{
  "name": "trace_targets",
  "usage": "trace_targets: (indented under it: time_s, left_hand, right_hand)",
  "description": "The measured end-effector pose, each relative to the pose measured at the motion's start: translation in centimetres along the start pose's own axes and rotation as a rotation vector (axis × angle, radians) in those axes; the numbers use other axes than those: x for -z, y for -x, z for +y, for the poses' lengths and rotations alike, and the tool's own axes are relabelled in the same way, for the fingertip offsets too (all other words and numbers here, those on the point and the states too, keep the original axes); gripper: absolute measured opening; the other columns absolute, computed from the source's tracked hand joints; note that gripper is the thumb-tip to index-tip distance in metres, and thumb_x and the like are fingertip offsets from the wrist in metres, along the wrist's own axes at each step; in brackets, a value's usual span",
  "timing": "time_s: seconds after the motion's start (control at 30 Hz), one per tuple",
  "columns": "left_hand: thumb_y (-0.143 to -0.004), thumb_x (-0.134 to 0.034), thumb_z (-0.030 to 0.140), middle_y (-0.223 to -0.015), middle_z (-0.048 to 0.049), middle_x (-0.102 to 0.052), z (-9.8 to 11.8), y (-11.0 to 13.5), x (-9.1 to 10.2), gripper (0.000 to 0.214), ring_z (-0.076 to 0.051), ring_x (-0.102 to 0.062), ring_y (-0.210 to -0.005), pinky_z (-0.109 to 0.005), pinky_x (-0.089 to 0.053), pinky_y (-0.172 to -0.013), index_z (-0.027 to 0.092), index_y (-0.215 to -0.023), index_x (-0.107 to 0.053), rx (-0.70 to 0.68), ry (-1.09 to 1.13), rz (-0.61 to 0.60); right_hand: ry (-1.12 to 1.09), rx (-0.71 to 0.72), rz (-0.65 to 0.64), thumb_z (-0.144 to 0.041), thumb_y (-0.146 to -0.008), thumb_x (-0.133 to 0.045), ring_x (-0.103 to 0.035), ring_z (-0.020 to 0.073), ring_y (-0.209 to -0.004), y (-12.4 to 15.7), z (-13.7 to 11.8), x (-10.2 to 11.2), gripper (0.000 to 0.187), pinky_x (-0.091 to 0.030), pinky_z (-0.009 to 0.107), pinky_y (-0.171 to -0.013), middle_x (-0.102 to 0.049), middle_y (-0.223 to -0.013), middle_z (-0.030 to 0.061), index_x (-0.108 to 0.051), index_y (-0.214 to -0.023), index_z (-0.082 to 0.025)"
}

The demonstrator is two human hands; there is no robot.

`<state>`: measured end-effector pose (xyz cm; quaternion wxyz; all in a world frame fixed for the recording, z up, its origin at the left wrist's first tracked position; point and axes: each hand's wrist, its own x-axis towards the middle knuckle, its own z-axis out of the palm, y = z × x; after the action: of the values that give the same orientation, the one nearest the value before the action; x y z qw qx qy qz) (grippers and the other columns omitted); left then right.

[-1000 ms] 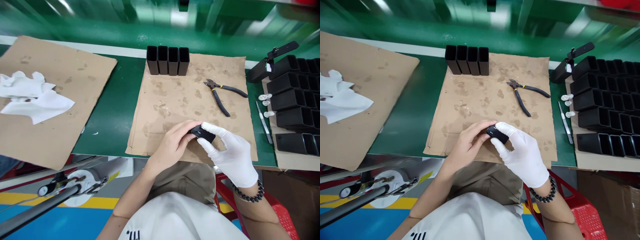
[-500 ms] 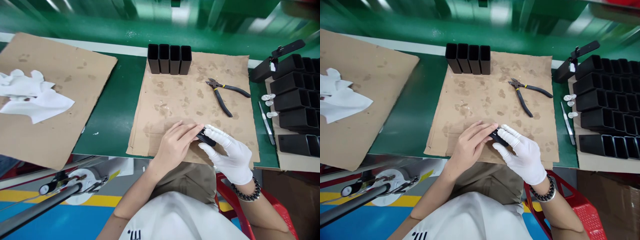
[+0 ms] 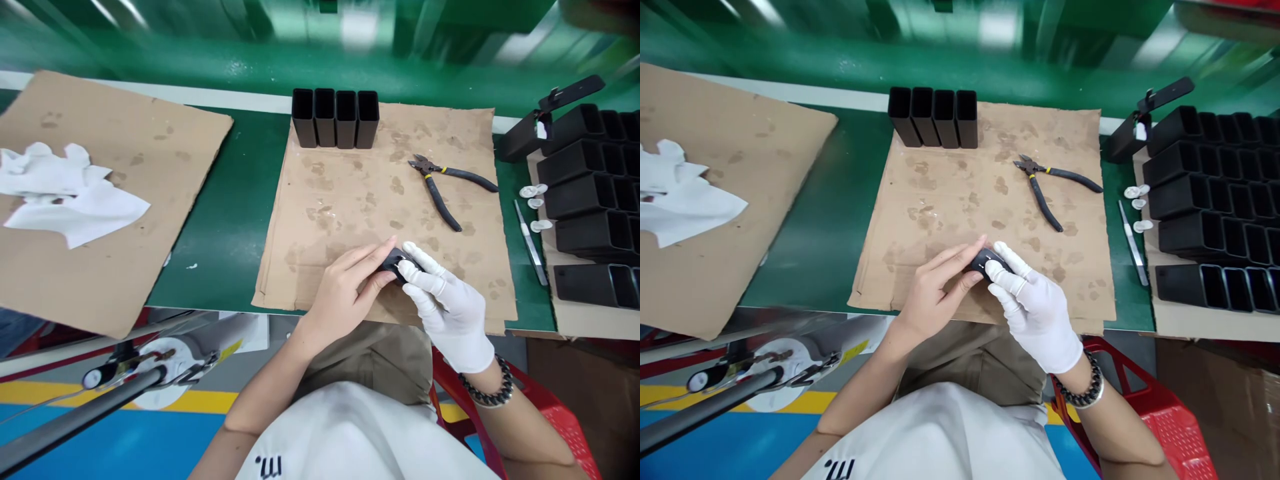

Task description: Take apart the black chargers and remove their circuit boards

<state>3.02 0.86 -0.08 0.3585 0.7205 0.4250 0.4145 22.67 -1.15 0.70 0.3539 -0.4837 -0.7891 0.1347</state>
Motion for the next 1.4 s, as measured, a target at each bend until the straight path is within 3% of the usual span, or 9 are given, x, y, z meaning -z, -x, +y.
trace_targets:
  time_s: [0.13, 0.33, 0.5, 0.6, 0.9, 1.07, 1.17, 1.27, 1.4]
  left_hand:
    - [-0.103, -0.058, 0.031, -0.136, -0.0066, -0.072, 0.4, -0.2, -0.1, 0.038, -0.019, -0.068, -0.124, -0.031, -0.053, -0.110, 0.026, -0.141, -0.065, 0.130, 0.126, 0.005]
    - [-0.102, -0.060, 0.032, -0.135, -0.0072, -0.072, 0.3, -0.2, -0.2, 0.034, -0.022, -0.066, -0.127, -0.038, -0.051, -0.114, 0.026, -0.135, -0.069, 0.165, 0.184, 0.011]
    - [-0.104, -0.058, 0.037, -0.119, -0.0079, -0.076, -0.1, 0.3, -0.5, 0.033, -0.018, -0.074, -0.106, -0.033, -0.059, -0.099, 0.023, -0.132, -0.067, 0.311, 0.421, 0.203]
    - [-0.103, -0.060, 0.037, -0.111, -0.0068, -0.076, -0.2, 0.3, -0.8, 0.032, -0.016, -0.074, -0.098, -0.029, -0.059, -0.094, 0.022, -0.130, -0.065, 0.323, 0.485, 0.291]
    - [-0.102, -0.061, 0.034, -0.110, -0.0074, -0.075, -0.3, 0.4, -1.0, 0.032, -0.017, -0.072, -0.102, -0.030, -0.057, -0.097, 0.020, -0.131, -0.063, 0.329, 0.453, 0.264]
    - [-0.101, -0.060, 0.031, -0.109, -0.0078, -0.076, -0.2, 0.3, -1.0, 0.028, -0.018, -0.072, -0.104, -0.031, -0.056, -0.097, 0.019, -0.126, -0.065, 0.334, 0.396, 0.220]
    - [-0.100, -0.061, 0.031, -0.109, -0.0083, -0.076, -0.3, 0.2, -0.9, 0.028, -0.018, -0.072, -0.105, -0.032, -0.056, -0.097, 0.019, -0.125, -0.065, 0.328, 0.385, 0.220]
    - [-0.099, -0.063, 0.033, -0.105, -0.0071, -0.076, -0.6, 0.3, -0.7, 0.029, -0.018, -0.072, -0.099, -0.031, -0.057, -0.093, 0.020, -0.125, -0.063, 0.305, 0.448, 0.308]
    - [-0.097, -0.064, 0.033, -0.097, -0.0038, -0.074, -1.1, 0.4, -0.6, 0.028, -0.016, -0.072, -0.091, -0.031, -0.057, -0.090, 0.021, -0.122, -0.063, 0.285, 0.525, 0.387]
  right_hand:
    - [0.080, 0.033, -0.009, -0.023, -0.097, -0.066, -0.076, 0.0238, -0.113, -0.1, -0.2, -0.2, 0.033, -0.067, 0.031, -0.087, -0.064, -0.145, 0.0077, -0.071, -0.129, -0.028]
    - [0.022, 0.028, -0.019, -0.021, -0.090, -0.073, -0.078, 0.0223, -0.106, -1.1, 0.2, 0.1, 0.045, -0.068, 0.032, -0.084, -0.076, -0.129, 0.0032, -0.068, -0.133, -0.033]
    - [-0.051, -0.134, -0.115, -0.031, -0.088, -0.074, -0.073, 0.0278, -0.119, -1.9, -0.4, -0.6, 0.047, -0.066, 0.041, -0.093, -0.074, -0.131, 0.0021, -0.068, -0.135, -0.037]
    - [-0.015, -0.144, -0.125, -0.034, -0.087, -0.074, -0.072, 0.0282, -0.121, -2.4, -0.9, -0.8, 0.048, -0.066, 0.041, -0.091, -0.073, -0.132, 0.0033, -0.067, -0.135, -0.036]
    - [0.153, -0.044, -0.012, -0.023, -0.093, -0.067, -0.079, 0.0220, -0.101, -1.2, -0.6, -0.4, 0.031, -0.066, 0.031, -0.076, -0.078, -0.123, 0.0052, -0.073, -0.122, -0.028]
    - [0.164, 0.008, -0.071, -0.022, -0.091, -0.068, -0.080, 0.0243, -0.094, -1.6, -0.2, 0.4, 0.024, -0.066, 0.035, -0.074, -0.080, -0.114, 0.0064, -0.075, -0.114, -0.025]
    - [-0.092, -0.131, -0.006, -0.026, -0.087, -0.074, -0.080, 0.0252, -0.093, -2.1, 0.4, 0.2, 0.018, -0.067, 0.038, -0.082, -0.082, -0.106, 0.0069, -0.076, -0.105, -0.023]
    - [-0.590, -0.407, 0.055, -0.040, -0.092, -0.070, -0.080, 0.0223, -0.091, -2.5, 0.6, 0.0, 0.024, -0.069, 0.036, -0.080, -0.081, -0.113, 0.0059, -0.072, -0.109, -0.023]
    - [-0.941, -0.606, -0.095, -0.047, -0.106, -0.042, -0.075, 0.0197, -0.115, -2.9, -0.3, 1.4, 0.038, -0.066, 0.035, -0.096, -0.075, -0.131, 0.0050, -0.072, -0.119, -0.027]
